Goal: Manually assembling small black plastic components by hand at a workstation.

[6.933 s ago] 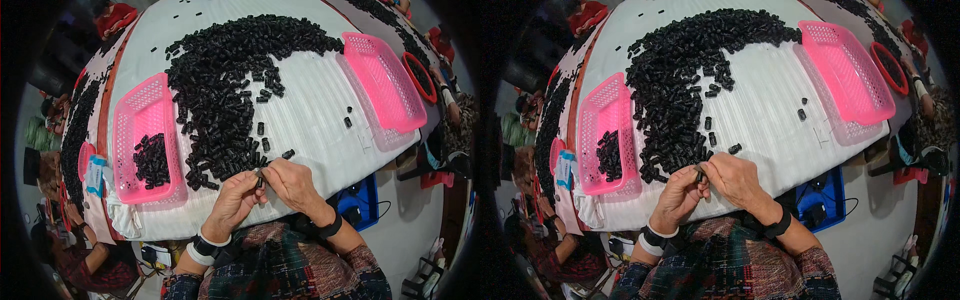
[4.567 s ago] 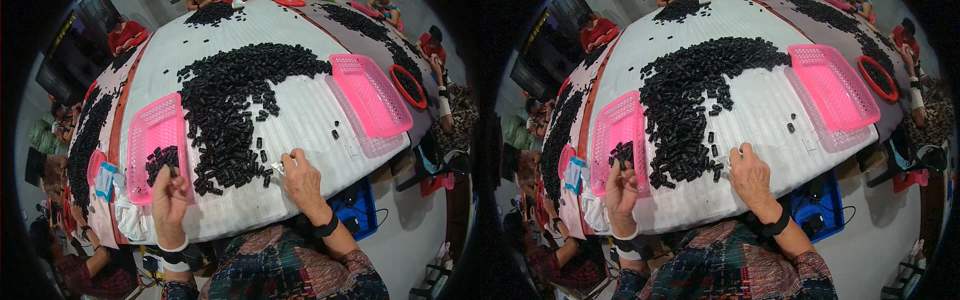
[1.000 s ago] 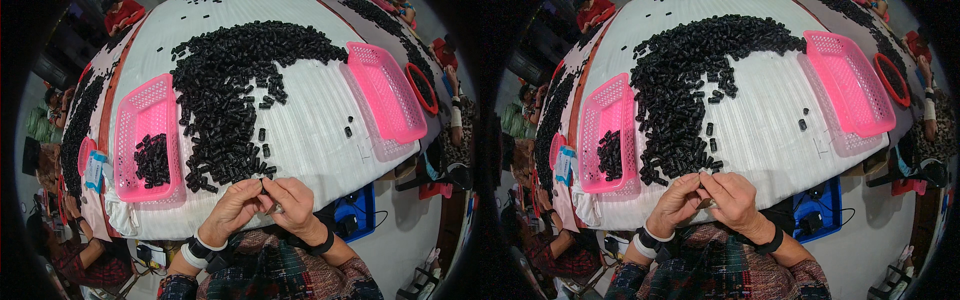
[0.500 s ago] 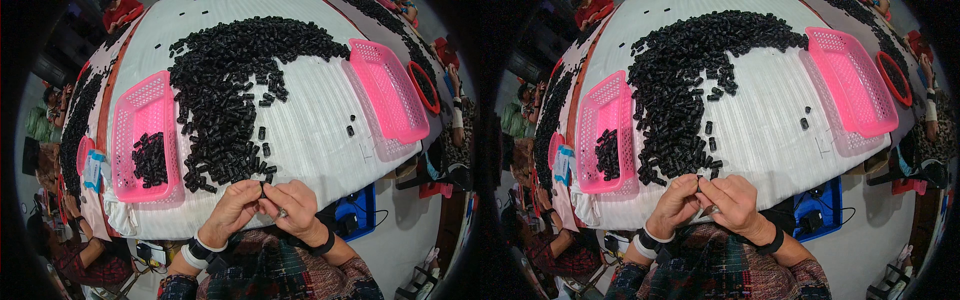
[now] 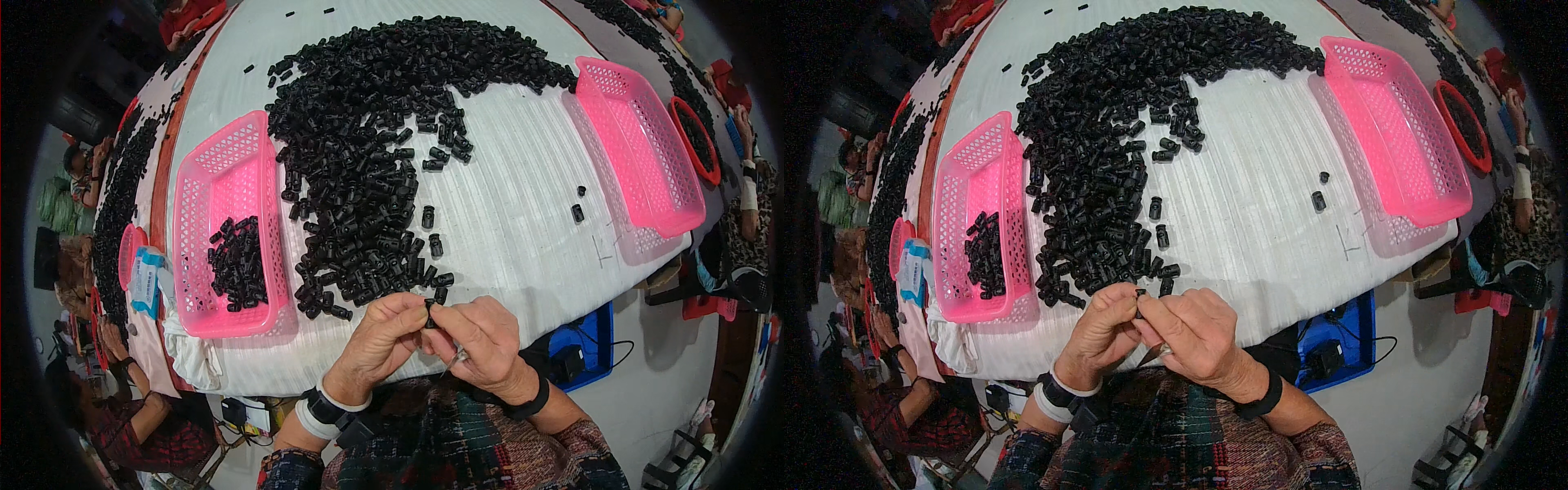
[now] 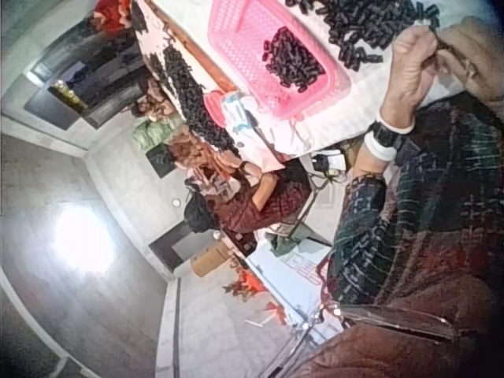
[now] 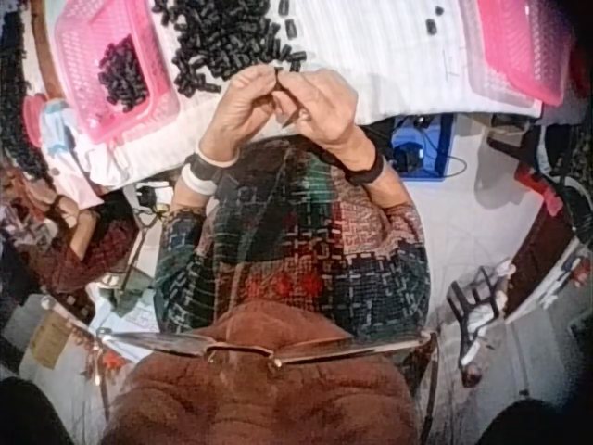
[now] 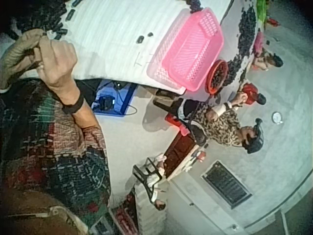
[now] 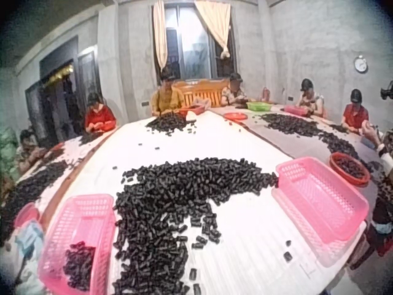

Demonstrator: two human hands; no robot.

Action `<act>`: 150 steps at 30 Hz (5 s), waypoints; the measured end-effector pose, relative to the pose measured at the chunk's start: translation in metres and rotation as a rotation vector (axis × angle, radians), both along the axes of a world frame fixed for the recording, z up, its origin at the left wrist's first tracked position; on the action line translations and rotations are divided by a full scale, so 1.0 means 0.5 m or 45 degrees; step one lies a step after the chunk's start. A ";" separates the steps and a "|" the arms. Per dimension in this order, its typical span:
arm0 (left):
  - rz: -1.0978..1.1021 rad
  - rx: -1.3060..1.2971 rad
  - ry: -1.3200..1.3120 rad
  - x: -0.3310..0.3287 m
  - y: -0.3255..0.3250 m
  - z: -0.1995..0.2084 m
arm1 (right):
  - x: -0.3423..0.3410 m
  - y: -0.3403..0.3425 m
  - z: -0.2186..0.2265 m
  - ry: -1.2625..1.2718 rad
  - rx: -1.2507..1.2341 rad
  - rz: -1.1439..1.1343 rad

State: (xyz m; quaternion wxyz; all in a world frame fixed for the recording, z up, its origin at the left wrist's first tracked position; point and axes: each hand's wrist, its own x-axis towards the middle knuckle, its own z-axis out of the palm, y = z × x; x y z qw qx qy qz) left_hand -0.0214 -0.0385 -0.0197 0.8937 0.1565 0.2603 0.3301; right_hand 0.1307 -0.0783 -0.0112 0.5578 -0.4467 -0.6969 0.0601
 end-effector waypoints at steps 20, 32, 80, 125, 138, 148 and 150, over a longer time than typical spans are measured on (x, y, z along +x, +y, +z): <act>-0.005 -0.036 -0.035 0.001 0.008 -0.003 | -0.002 0.005 -0.004 -0.192 0.033 -0.041; 0.013 -0.060 -0.004 0.000 0.001 -0.008 | -0.006 0.002 -0.015 -0.165 -0.001 -0.028; -0.126 -0.039 0.000 -0.005 0.013 0.001 | 0.020 0.036 -0.005 0.017 -0.622 0.083; -0.050 -0.025 0.079 0.000 0.006 0.001 | 0.016 0.033 -0.016 -0.054 -0.574 0.031; -0.024 -0.046 0.122 0.005 0.015 -0.005 | 0.032 0.032 -0.018 -0.225 -0.507 0.051; -0.018 -0.021 0.079 0.008 0.004 0.020 | 0.008 0.009 0.012 -0.033 -0.123 -0.093; -0.014 -0.015 0.111 0.006 0.002 0.028 | 0.000 0.007 0.007 -0.130 0.032 -0.136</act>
